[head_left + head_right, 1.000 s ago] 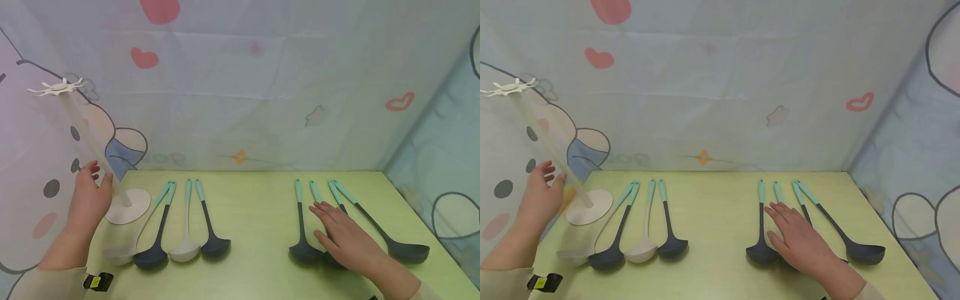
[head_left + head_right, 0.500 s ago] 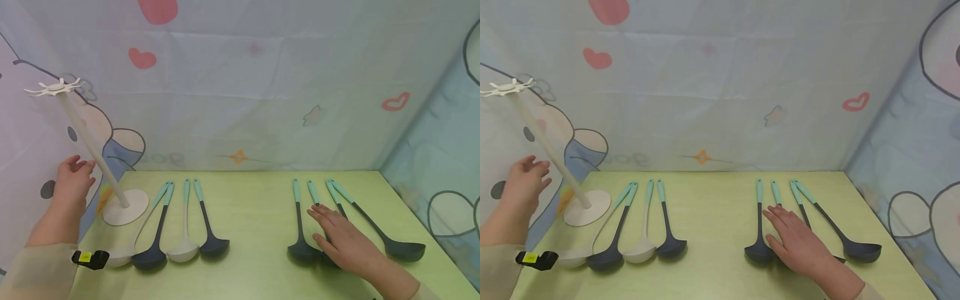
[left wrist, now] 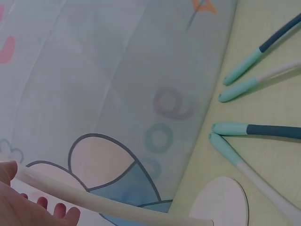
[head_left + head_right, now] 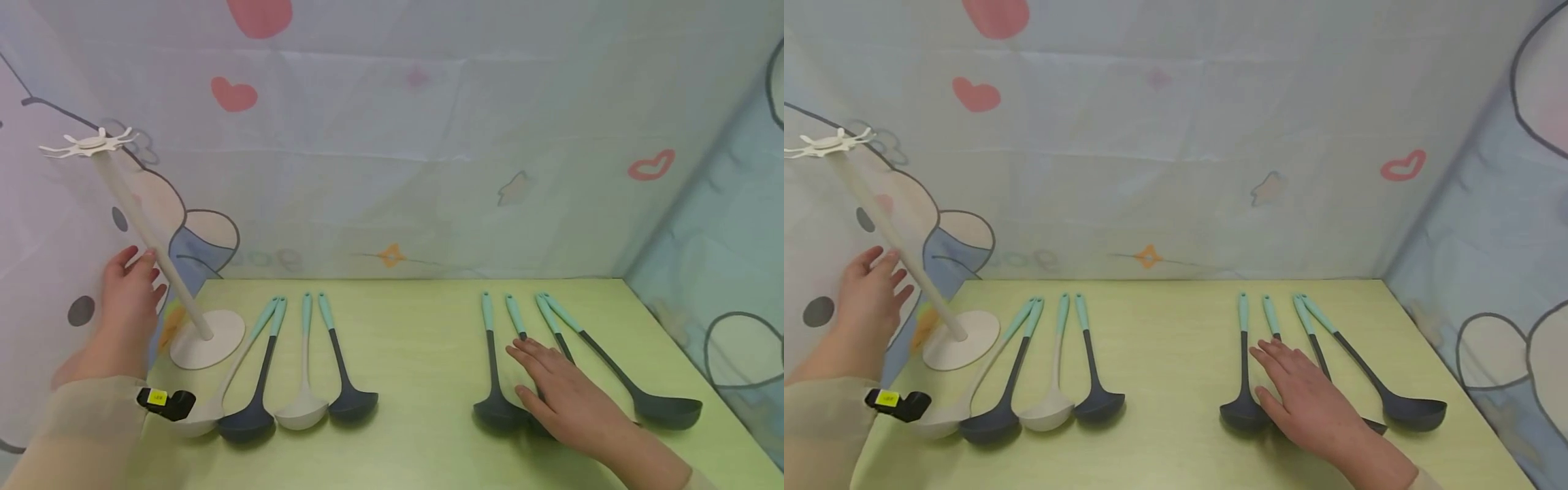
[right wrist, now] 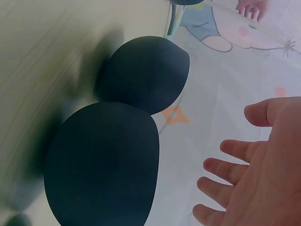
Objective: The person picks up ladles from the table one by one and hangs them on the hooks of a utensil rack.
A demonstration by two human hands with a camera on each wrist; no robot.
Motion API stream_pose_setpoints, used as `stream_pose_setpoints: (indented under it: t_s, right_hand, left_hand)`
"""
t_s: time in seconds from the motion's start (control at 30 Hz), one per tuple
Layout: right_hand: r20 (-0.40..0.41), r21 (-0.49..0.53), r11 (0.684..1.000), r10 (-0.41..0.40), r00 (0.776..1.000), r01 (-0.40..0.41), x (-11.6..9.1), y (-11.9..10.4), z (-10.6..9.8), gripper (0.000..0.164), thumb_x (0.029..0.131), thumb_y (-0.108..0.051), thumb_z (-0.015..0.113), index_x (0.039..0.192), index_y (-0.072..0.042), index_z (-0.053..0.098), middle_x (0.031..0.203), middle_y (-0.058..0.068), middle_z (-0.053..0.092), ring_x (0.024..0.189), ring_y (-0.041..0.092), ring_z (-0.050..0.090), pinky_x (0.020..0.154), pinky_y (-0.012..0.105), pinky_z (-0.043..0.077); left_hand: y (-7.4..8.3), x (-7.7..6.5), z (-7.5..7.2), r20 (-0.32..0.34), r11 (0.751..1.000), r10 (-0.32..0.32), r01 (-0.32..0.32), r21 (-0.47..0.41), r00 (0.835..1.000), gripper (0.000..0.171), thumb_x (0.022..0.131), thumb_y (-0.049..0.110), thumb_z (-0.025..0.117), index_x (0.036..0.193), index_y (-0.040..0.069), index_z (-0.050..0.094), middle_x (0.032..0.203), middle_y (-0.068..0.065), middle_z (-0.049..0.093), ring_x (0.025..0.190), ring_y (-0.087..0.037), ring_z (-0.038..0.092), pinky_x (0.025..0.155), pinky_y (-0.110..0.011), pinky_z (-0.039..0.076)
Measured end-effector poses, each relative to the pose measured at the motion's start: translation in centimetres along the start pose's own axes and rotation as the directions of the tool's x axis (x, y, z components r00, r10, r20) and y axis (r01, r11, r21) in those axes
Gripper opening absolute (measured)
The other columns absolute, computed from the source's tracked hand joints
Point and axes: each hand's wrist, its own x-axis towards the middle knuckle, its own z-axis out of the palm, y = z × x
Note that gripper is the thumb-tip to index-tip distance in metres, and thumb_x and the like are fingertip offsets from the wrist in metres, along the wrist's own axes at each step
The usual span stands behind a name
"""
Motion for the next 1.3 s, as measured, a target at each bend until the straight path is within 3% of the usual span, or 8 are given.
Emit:
stream_pose_setpoints:
  t_s: [0.1, 0.4, 0.53, 0.67, 0.83, 1.03, 1.17, 1.3]
  right_hand:
    - [-0.007, -0.007, 1.000, 0.006, 1.000, -0.006, -0.2, 0.1, 0.0, 0.055, 0.103, -0.034, 0.053, 0.152, -0.014, 0.038, 0.155, 0.008, 0.038, 0.143, 0.031, 0.033, 0.115, 0.016, 0.004]
    - [0.003, -0.001, 1.000, 0.023, 1.000, -0.023, -0.6, 0.0, -0.1, 0.054, 0.104, -0.035, 0.052, 0.152, -0.015, 0.037, 0.156, 0.008, 0.037, 0.143, 0.032, 0.033, 0.118, 0.029, 0.015]
    - [-0.002, -0.012, 1.000, 0.023, 1.000, -0.023, -0.8, 0.2, -0.2, 0.055, 0.104, -0.035, 0.052, 0.153, -0.015, 0.036, 0.156, 0.008, 0.036, 0.143, 0.032, 0.032, 0.117, 0.020, 0.006]
    - [-0.014, -0.019, 1.000, 0.018, 1.000, -0.019, -1.0, 0.1, -0.2, 0.055, 0.103, -0.034, 0.053, 0.153, -0.015, 0.036, 0.156, 0.008, 0.037, 0.143, 0.031, 0.032, 0.114, 0.015, 0.000]
    - [-0.031, -0.031, 0.999, 0.006, 1.000, -0.007, -1.1, 0.0, -0.1, 0.054, 0.103, -0.032, 0.054, 0.151, -0.013, 0.039, 0.153, 0.010, 0.040, 0.142, 0.032, 0.034, 0.113, 0.013, -0.001]
    - [-0.040, -0.041, 0.999, -0.005, 0.999, 0.003, -1.1, -0.1, 0.0, 0.053, 0.102, -0.031, 0.055, 0.149, -0.009, 0.042, 0.151, 0.012, 0.042, 0.140, 0.034, 0.035, 0.114, 0.013, -0.001]
    - [-0.044, -0.039, 0.999, -0.010, 0.999, 0.008, -1.1, -0.2, 0.0, 0.053, 0.102, -0.030, 0.056, 0.149, -0.009, 0.042, 0.152, 0.010, 0.042, 0.140, 0.033, 0.036, 0.114, 0.014, 0.001]
    - [-0.043, -0.033, 0.999, -0.014, 0.999, 0.013, -1.2, -0.2, 0.1, 0.054, 0.101, -0.030, 0.057, 0.149, -0.009, 0.041, 0.151, 0.011, 0.042, 0.140, 0.034, 0.036, 0.115, 0.015, 0.001]
  left_hand:
    - [-0.4, 0.1, 0.5, -0.020, 1.000, 0.021, -0.020, 0.023, 1.000, 0.069, 0.098, 0.033, 0.061, 0.156, 0.029, 0.025, 0.152, 0.003, 0.033, 0.138, -0.017, 0.034, 0.118, -0.040, 0.021]
    - [-1.3, 0.7, 0.6, -0.070, 0.993, -0.014, 0.023, 0.117, 0.997, 0.063, 0.097, 0.033, 0.062, 0.153, 0.029, 0.034, 0.147, 0.003, 0.041, 0.136, -0.016, 0.041, 0.116, -0.042, 0.028]
    - [-2.0, 1.0, 0.3, -0.064, 0.983, -0.020, 0.031, 0.183, 0.998, 0.061, 0.099, 0.032, 0.060, 0.154, 0.028, 0.034, 0.149, -0.002, 0.039, 0.136, -0.018, 0.040, 0.116, -0.042, 0.028]
    - [-2.6, 1.3, -0.3, -0.060, 0.947, 0.012, 0.008, 0.320, 0.998, 0.060, 0.100, 0.037, 0.056, 0.155, 0.028, 0.033, 0.156, -0.005, 0.033, 0.138, -0.022, 0.038, 0.116, -0.042, 0.028]
    - [-3.3, 1.7, -1.3, -0.033, 0.843, 0.093, -0.061, 0.534, 0.995, 0.061, 0.101, 0.044, 0.050, 0.156, 0.022, 0.032, 0.157, -0.010, 0.033, 0.137, -0.028, 0.039, 0.112, -0.043, 0.036]
    - [-3.8, 2.1, -1.9, -0.008, 0.765, 0.183, -0.137, 0.629, 0.983, 0.061, 0.102, 0.043, 0.048, 0.154, 0.015, 0.034, 0.150, -0.013, 0.040, 0.124, -0.028, 0.048, 0.100, -0.040, 0.048]
    - [-4.3, 2.2, -2.1, -0.014, 0.747, 0.228, -0.165, 0.644, 0.974, 0.057, 0.103, 0.038, 0.049, 0.153, 0.014, 0.036, 0.144, -0.013, 0.044, 0.115, -0.023, 0.052, 0.088, -0.029, 0.053]
    - [-4.5, 2.2, -2.3, -0.034, 0.752, 0.247, -0.170, 0.637, 0.968, 0.055, 0.103, 0.036, 0.049, 0.152, 0.015, 0.037, 0.141, -0.012, 0.046, 0.110, -0.019, 0.052, 0.082, -0.022, 0.053]
